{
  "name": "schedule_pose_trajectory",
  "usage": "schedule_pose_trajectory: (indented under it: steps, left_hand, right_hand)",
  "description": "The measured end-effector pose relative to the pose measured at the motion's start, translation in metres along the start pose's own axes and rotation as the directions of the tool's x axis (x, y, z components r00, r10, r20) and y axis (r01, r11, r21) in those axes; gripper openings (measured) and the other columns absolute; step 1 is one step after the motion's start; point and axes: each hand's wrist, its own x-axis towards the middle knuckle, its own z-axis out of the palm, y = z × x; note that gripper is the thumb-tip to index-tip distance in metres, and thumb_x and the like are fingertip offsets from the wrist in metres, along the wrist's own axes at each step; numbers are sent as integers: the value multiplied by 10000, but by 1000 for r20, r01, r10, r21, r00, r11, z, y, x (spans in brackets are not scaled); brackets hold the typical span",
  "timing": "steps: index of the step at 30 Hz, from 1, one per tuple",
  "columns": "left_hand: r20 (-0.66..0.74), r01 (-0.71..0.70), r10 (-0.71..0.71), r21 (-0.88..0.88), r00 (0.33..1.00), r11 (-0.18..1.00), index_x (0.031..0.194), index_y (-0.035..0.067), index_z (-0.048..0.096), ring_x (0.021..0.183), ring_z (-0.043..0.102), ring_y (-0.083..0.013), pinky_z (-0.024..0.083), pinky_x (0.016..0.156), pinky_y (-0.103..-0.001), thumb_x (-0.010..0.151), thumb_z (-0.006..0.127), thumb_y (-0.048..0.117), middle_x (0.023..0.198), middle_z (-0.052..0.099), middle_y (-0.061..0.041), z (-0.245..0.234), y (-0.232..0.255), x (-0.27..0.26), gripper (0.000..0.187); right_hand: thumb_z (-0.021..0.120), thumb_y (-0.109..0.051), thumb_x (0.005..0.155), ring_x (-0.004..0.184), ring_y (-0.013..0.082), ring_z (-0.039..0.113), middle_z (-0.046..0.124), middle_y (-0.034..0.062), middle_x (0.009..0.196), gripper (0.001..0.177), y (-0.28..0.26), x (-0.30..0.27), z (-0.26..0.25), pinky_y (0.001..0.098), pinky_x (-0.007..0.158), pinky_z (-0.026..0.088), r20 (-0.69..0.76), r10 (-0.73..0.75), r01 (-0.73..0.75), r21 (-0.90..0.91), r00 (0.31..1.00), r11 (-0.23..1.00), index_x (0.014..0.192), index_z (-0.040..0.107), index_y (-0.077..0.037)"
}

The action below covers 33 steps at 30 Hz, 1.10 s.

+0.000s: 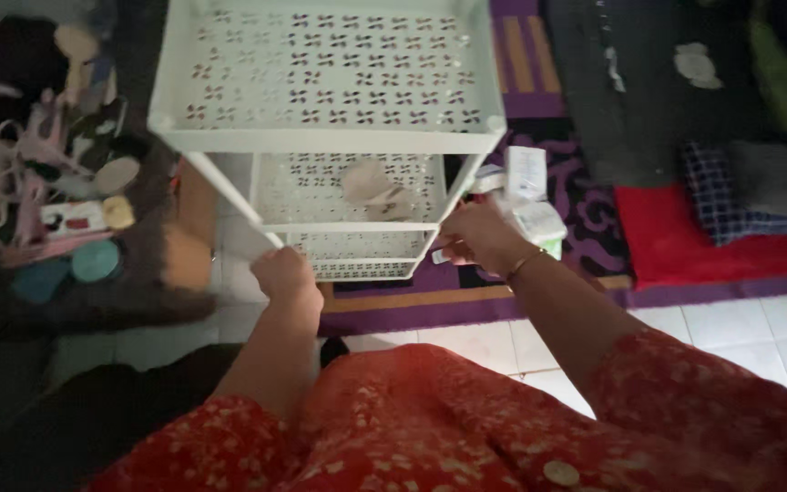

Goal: The person assembles a white plastic three-tier rack by inserting vertical support poles into the trays and securing them with small plastic caps. They handle the trays, poles, and caps one at a time, repeatedly adjusting and reinserting components to complete the assembly.

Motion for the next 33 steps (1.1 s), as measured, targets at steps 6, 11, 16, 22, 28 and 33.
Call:
schedule_pose_trajectory:
  steps: [6, 11, 16, 22, 28, 33]
  left_hand:
    - [38, -621, 882, -697, 469, 360, 1323, -96, 579, 1282, 596, -277, 462, 1156, -388, 1063, 609, 388, 1381, 592, -219, -27, 92, 35, 550]
    - [54, -619, 761, -547, 646, 564, 1257, -60, 651, 1104, 611, -229, 484, 978, -394, 1071, 591, 324, 1225, 647, -177, -34, 185, 49, 431]
    - [478, -573, 469, 90, 743, 815, 1301, -6, 664, 939, 697, -290, 530, 764, -412, 918, 638, 469, 1141, 724, -215, -16, 254, 26, 610]
    - [523, -581, 359, 356, 773, 732, 1501, 174, 452, 1160, 651, -320, 528, 934, -437, 940, 546, 486, 1361, 645, -148, 0, 275, 18, 649]
    - [584, -676, 494, 132, 644, 725, 1507, 156, 444, 1310, 569, -331, 440, 1066, -421, 1041, 417, 375, 1452, 589, -142, 16, 258, 27, 516]
    - [602, -730, 545, 97, 584, 676, 1506, 148, 476, 1327, 573, -330, 440, 1090, -413, 1066, 399, 337, 1422, 624, -161, 18, 254, 35, 485]
  right_hand:
    - [644, -188, 932, 714, 221, 711, 739, 129, 860, 183, 1, 97, 47, 374, 659, 594, 68, -161, 170, -592, 985, 788, 1022, 745, -65]
    - [634, -278, 887, 847, 297, 729, 776, 115, 1004, 289, 6, 183, 68, 449, 792, 590, 196, -379, 288, -936, 904, 203, 1132, 770, -208]
    - [695, -436, 865, 947, 334, 708, 758, 131, 1037, 374, 32, 208, 81, 501, 848, 566, 268, -262, 254, -963, 927, -89, 1122, 765, -173]
    - [712, -422, 900, 935, 350, 715, 754, 176, 1003, 391, 8, 162, 127, 481, 858, 574, 206, -371, 265, -958, 905, 113, 1082, 767, -80]
    - [691, -414, 879, 890, 292, 725, 755, 152, 1005, 448, -109, 27, 175, 446, 812, 588, 16, -28, 26, -914, 999, 405, 1177, 707, -79]
    - [733, -348, 814, 1100, 313, 622, 637, 158, 1236, 484, -197, -70, 148, 473, 927, 519, -35, -131, 64, -733, 991, 677, 1215, 731, -76]
